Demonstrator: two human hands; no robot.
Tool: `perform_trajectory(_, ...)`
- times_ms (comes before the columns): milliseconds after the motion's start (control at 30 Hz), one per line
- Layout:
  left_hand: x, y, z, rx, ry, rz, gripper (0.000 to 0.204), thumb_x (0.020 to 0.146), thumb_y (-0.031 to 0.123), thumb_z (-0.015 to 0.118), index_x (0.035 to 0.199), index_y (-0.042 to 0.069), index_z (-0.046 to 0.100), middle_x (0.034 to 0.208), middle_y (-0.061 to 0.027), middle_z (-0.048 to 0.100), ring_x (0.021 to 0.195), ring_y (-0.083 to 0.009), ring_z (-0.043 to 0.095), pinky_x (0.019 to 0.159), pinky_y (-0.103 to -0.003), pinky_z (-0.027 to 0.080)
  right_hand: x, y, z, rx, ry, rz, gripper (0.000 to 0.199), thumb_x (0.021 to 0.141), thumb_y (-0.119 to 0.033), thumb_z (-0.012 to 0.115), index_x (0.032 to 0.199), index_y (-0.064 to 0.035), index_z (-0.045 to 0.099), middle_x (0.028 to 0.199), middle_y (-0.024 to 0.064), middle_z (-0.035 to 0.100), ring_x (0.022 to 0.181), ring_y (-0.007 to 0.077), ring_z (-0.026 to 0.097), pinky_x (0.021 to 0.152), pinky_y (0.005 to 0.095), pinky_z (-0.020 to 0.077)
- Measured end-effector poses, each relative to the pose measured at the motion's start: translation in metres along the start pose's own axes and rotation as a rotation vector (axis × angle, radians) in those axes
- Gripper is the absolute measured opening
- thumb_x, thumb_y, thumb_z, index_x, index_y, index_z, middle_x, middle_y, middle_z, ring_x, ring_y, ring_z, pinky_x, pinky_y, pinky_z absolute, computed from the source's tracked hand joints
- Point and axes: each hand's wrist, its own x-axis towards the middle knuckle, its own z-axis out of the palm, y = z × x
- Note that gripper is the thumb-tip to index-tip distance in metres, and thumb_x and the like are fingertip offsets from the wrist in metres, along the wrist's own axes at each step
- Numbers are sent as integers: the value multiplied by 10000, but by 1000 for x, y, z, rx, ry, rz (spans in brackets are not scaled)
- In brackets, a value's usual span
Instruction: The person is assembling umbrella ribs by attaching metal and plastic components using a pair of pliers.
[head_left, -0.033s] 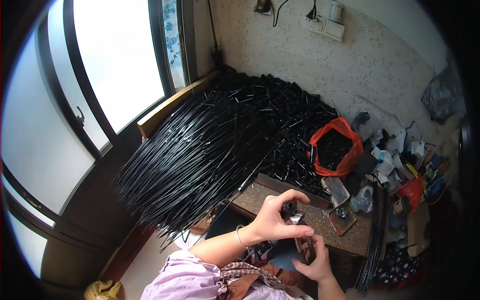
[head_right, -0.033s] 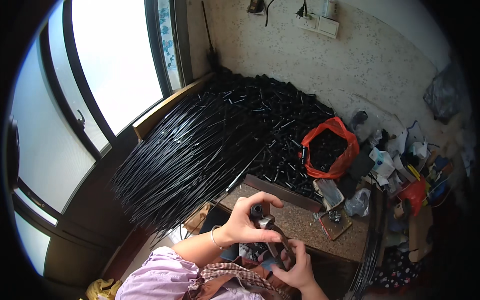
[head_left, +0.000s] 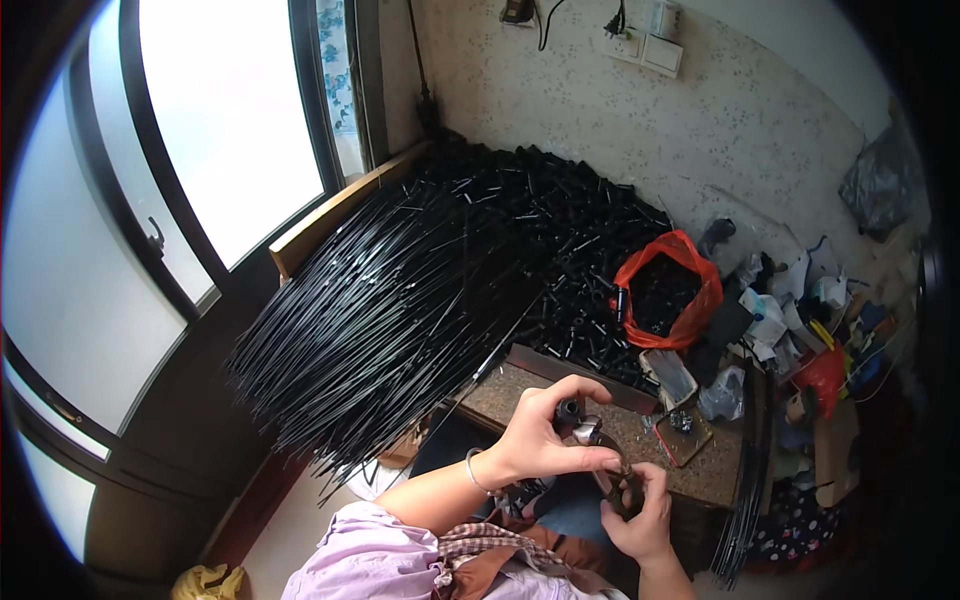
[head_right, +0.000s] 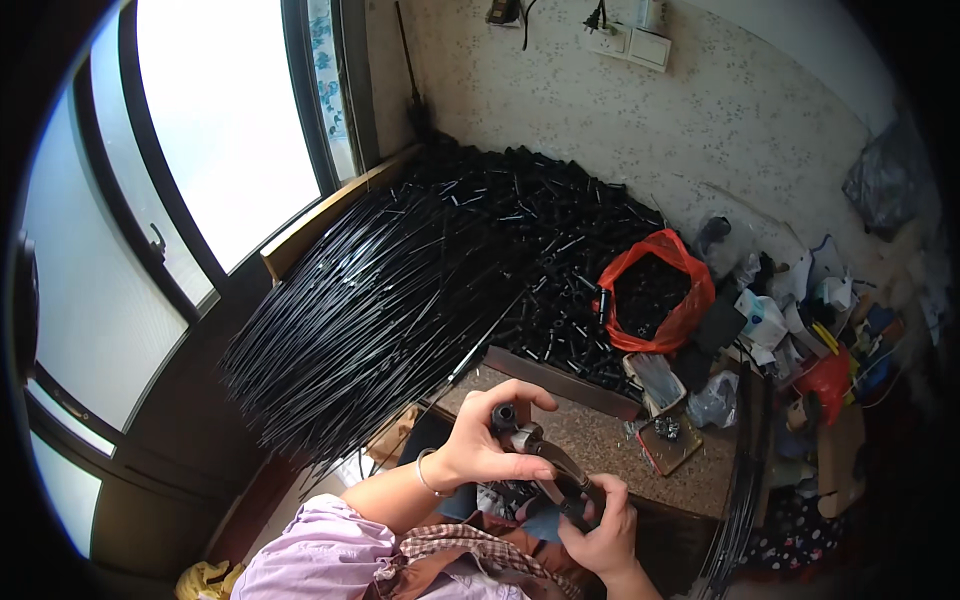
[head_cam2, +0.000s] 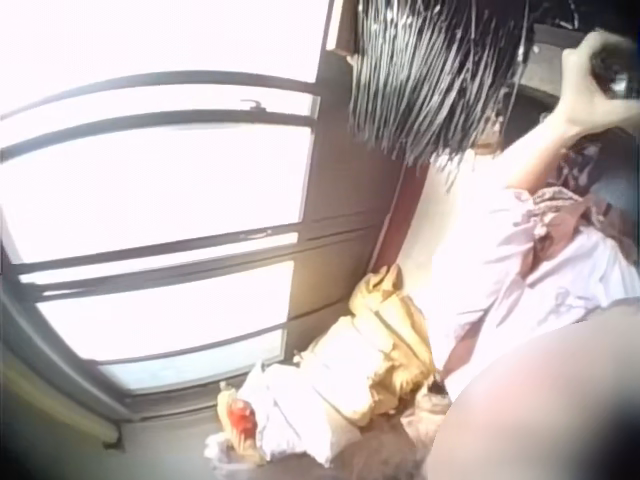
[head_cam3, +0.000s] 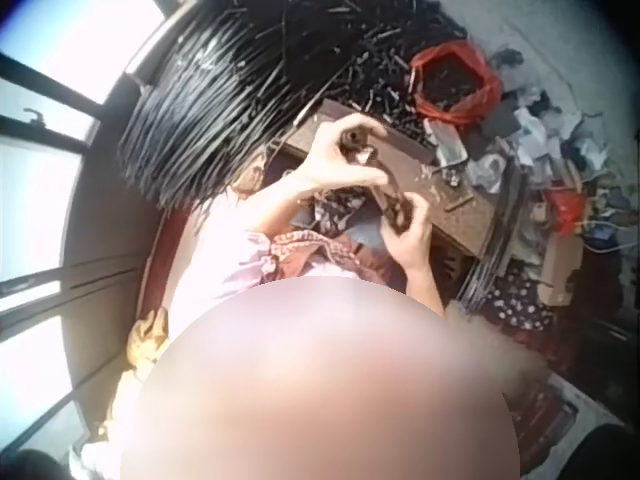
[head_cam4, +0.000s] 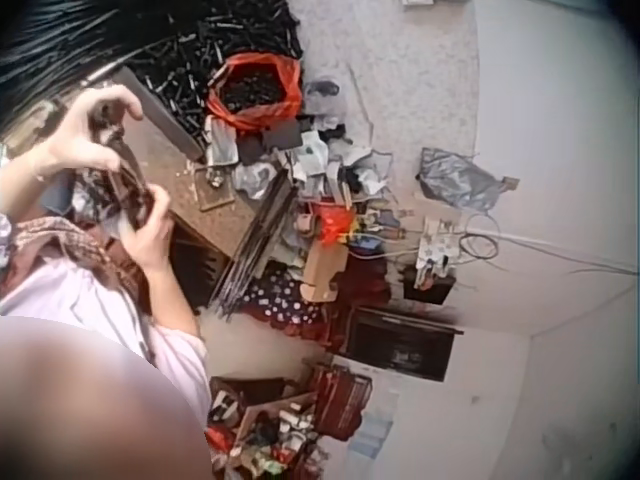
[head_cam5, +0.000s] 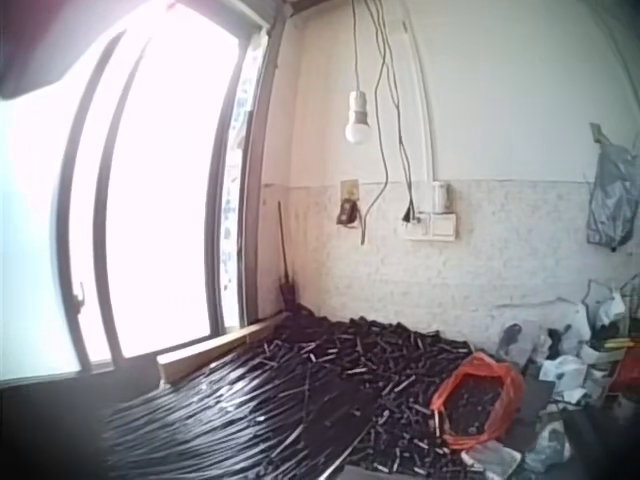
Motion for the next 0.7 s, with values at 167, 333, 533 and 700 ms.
perform_trajectory(167, -3, -10, -10, -128, -3, -71, 593, 536, 387, 834, 932, 5, 611, 596, 43, 480, 490, -18, 381, 458, -169, 273, -14, -8, -26, 800, -568, 550, 210, 849, -87, 556, 995, 63, 531, 743, 154, 608, 589, 237, 599, 555, 305, 481)
perform_trajectory(333, 3, -14, 6, -50, -119, 31, 603, 525, 407, 837, 922, 15, 608, 513, 42, 435, 465, -32, 389, 437, -192, 272, -27, 24, -4, 1423, -935, 682, 367, 784, -194, 684, 1001, 48, 512, 636, 84, 580, 545, 162, 573, 485, 253, 459)
perform_trajectory(533, -2, -15, -3, -83, -92, -44, 563, 533, 349, 843, 911, 6, 606, 575, 38, 469, 520, -37, 406, 470, -194, 282, -1, 11, -10, -346, 119, -194, 520, 636, -27, 651, 1101, 4, 421, 869, 152, 562, 707, 281, 570, 621, 362, 467)
perform_trajectory(700, 3, -12, 10, -81, -93, -14, 504, 553, 307, 832, 893, 3, 618, 573, 28, 475, 523, -36, 411, 475, -188, 286, -38, 7, 11, 582, -432, 429, 245, 833, -84, 576, 1043, -3, 481, 848, 88, 598, 711, 188, 604, 631, 332, 476)
